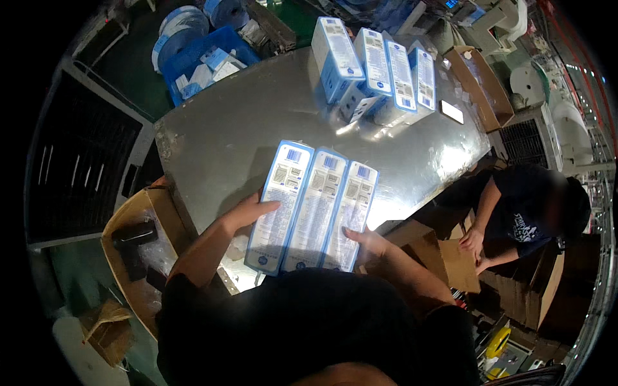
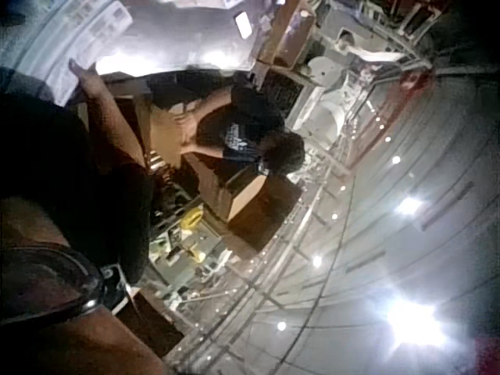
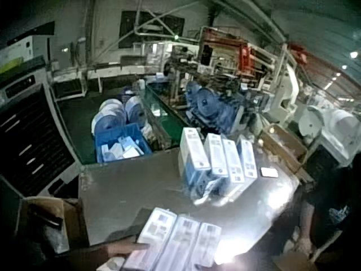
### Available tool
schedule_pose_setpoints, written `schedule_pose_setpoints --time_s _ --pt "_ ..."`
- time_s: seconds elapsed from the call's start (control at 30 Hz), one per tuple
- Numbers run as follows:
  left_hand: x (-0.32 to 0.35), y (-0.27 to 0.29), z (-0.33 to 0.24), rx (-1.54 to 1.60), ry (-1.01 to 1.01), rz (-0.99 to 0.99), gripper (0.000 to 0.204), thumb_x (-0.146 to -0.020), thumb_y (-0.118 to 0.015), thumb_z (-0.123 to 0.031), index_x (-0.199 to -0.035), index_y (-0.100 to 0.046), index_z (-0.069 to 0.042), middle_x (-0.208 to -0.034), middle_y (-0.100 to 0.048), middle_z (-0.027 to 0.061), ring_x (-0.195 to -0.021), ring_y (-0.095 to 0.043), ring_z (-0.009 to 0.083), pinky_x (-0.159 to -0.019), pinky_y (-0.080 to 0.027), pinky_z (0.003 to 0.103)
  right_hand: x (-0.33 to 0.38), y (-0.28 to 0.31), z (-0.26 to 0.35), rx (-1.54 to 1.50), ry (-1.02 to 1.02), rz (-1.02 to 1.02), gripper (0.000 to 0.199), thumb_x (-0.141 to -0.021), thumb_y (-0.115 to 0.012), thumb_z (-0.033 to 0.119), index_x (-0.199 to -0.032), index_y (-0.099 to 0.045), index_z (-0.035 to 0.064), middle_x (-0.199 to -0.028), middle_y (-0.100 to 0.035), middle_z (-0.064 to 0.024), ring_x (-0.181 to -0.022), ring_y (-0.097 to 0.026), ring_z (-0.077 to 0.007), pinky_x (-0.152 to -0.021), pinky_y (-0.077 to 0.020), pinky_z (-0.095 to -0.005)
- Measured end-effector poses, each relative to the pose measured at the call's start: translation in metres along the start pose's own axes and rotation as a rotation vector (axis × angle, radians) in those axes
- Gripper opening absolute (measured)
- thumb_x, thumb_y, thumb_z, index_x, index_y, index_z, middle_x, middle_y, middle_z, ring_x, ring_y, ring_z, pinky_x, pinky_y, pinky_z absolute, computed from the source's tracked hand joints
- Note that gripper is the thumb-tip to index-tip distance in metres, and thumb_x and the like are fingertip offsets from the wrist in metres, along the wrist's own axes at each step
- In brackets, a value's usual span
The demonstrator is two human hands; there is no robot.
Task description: The person packs product boxes into larger cardboard cartons, placing items inside, adding bubble wrap, and folding the carton flaps closed.
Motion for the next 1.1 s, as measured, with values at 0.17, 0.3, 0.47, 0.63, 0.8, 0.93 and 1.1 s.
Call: schedule_pose_setpoints --time_s 0.17,0.3,0.47,0.63,0.8,0.93,1.1 --pt "0.022 -0.001 -0.013 0.000 0.199 0.099 0.065 -0.085 -0.066 -0.037 -0.137 -0.046 -0.002 -0.128 -0.057 0.0173 -0.117 -0.055 0.0324 -0.098 -0.045 0.044 0.010 -0.017 0.013 -0.238 -0.095 0.042 0.087 -0.078 -0.075 0.044 -0.138 -0.033 -0.0009 -0.108 -0.063 -0.0234 -0.086 -0.070 -0.0241 -0.052 -0.0593 -0.0301" --pt "0.023 -0.009 -0.017 -0.034 0.024 0.138 0.065 -0.081 -0.069 -0.029 -0.136 -0.047 -0.001 -0.128 -0.058 0.0162 -0.114 -0.057 0.0294 -0.099 -0.045 0.040 0.020 -0.015 0.014 -0.236 -0.041 0.115 0.077 -0.077 -0.075 0.031 -0.137 -0.039 -0.0014 -0.113 -0.063 -0.0224 -0.098 -0.067 -0.0272 -0.068 -0.0610 -0.0380" --pt "0.056 -0.048 -0.082 -0.045 -0.426 0.220 0.062 -0.073 -0.073 -0.010 -0.130 -0.052 0.000 -0.122 -0.061 0.0125 -0.114 -0.058 0.0229 -0.099 -0.045 0.038 0.081 0.010 0.043 0.146 0.430 -0.107 0.063 -0.073 -0.077 0.016 -0.127 -0.052 -0.0030 -0.116 -0.064 -0.0189 -0.108 -0.063 -0.0271 -0.089 -0.0544 -0.0385" --pt "0.073 -0.123 -0.122 -0.172 -0.512 0.176 0.063 -0.070 -0.082 -0.013 -0.126 -0.056 -0.001 -0.127 -0.059 0.0122 -0.118 -0.055 0.0199 -0.102 -0.042 0.037 0.195 0.022 0.062 0.320 0.714 -0.328 0.054 -0.071 -0.083 0.011 -0.117 -0.059 -0.0013 -0.115 -0.064 -0.0115 -0.105 -0.059 -0.0226 -0.087 -0.0509 -0.0366" --pt "0.098 -0.259 -0.136 -0.380 -0.906 0.264 0.062 -0.071 -0.084 -0.020 -0.125 -0.059 -0.001 -0.126 -0.060 0.0137 -0.119 -0.055 0.0221 -0.102 -0.042 0.035 0.356 0.038 0.057 0.879 0.586 -0.700 0.056 -0.067 -0.084 0.013 -0.115 -0.061 -0.0015 -0.113 -0.065 -0.0140 -0.099 -0.064 -0.0214 -0.086 -0.0526 -0.0364" --pt "0.141 -0.361 -0.132 -0.102 -0.622 0.680 0.059 -0.072 -0.084 -0.021 -0.123 -0.061 -0.002 -0.128 -0.059 0.0149 -0.121 -0.054 0.0252 -0.103 -0.041 0.035 0.478 0.046 0.023 0.657 0.445 -0.703 0.066 -0.066 -0.086 0.015 -0.122 -0.056 -0.0032 -0.118 -0.064 -0.0135 -0.109 -0.060 -0.0213 -0.094 -0.0479 -0.0362" --pt "0.081 -0.348 -0.087 -0.668 -0.636 0.427 0.061 -0.079 -0.080 -0.025 -0.130 -0.055 -0.003 -0.126 -0.058 0.0135 -0.117 -0.054 0.0230 -0.104 -0.040 0.036 0.458 0.123 -0.098 1.146 0.481 -0.713 0.088 -0.076 -0.077 0.041 -0.142 -0.035 0.0001 -0.135 -0.053 -0.0194 -0.125 -0.052 -0.0327 -0.104 -0.0396 -0.0406"
Point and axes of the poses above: each hand's wrist, its own x-axis away from the middle knuckle, its own y-axis out of the back of the hand, z = x × y, the point moved 5 cm from there along -x, towards the middle knuckle
